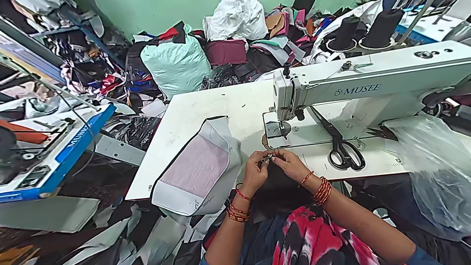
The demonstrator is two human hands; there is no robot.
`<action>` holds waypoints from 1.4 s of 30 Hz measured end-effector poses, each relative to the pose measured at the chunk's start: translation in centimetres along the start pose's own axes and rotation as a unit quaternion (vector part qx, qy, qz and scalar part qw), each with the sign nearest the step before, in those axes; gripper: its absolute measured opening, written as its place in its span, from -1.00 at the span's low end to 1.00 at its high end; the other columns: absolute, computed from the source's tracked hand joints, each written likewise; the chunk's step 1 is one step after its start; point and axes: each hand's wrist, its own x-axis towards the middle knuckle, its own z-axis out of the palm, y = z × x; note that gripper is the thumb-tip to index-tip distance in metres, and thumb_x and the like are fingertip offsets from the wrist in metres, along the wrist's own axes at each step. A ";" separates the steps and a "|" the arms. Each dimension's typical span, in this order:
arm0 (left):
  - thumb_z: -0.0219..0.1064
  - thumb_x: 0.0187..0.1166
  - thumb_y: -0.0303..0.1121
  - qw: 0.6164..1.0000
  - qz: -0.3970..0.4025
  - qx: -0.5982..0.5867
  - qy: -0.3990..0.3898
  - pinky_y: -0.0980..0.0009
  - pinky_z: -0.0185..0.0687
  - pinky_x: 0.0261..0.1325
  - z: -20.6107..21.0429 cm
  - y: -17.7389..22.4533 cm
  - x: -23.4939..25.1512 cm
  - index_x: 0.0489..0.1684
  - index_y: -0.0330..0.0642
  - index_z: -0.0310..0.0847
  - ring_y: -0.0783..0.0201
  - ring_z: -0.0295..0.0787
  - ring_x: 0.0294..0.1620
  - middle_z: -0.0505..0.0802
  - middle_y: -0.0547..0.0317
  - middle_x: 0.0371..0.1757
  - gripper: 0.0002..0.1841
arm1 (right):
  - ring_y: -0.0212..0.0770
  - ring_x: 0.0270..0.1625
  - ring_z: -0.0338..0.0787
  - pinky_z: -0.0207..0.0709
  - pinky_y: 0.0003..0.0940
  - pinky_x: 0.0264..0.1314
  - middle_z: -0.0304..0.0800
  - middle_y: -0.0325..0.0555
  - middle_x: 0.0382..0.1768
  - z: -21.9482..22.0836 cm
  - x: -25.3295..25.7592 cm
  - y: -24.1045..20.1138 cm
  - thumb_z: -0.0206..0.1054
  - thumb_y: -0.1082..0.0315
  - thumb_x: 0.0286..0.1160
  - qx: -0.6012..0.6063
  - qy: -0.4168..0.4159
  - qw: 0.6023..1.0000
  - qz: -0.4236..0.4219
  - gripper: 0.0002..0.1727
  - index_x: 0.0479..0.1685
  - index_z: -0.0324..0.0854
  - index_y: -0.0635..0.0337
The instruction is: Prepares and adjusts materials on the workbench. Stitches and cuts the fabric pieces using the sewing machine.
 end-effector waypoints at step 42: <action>0.34 0.43 -0.55 0.997 -0.053 -0.051 -0.031 0.52 0.73 0.07 -0.3 0.7 0.1 0.79 -0.55 -0.08 0.48 0.81 -0.20 0.86 0.07 -0.18 -0.14 | -0.54 -0.19 0.61 0.50 -0.60 -0.03 0.68 -0.21 -0.19 -2.1 0.6 -0.4 0.23 0.42 0.70 0.064 -0.069 0.995 -0.031 -0.83 0.06 0.63 0.33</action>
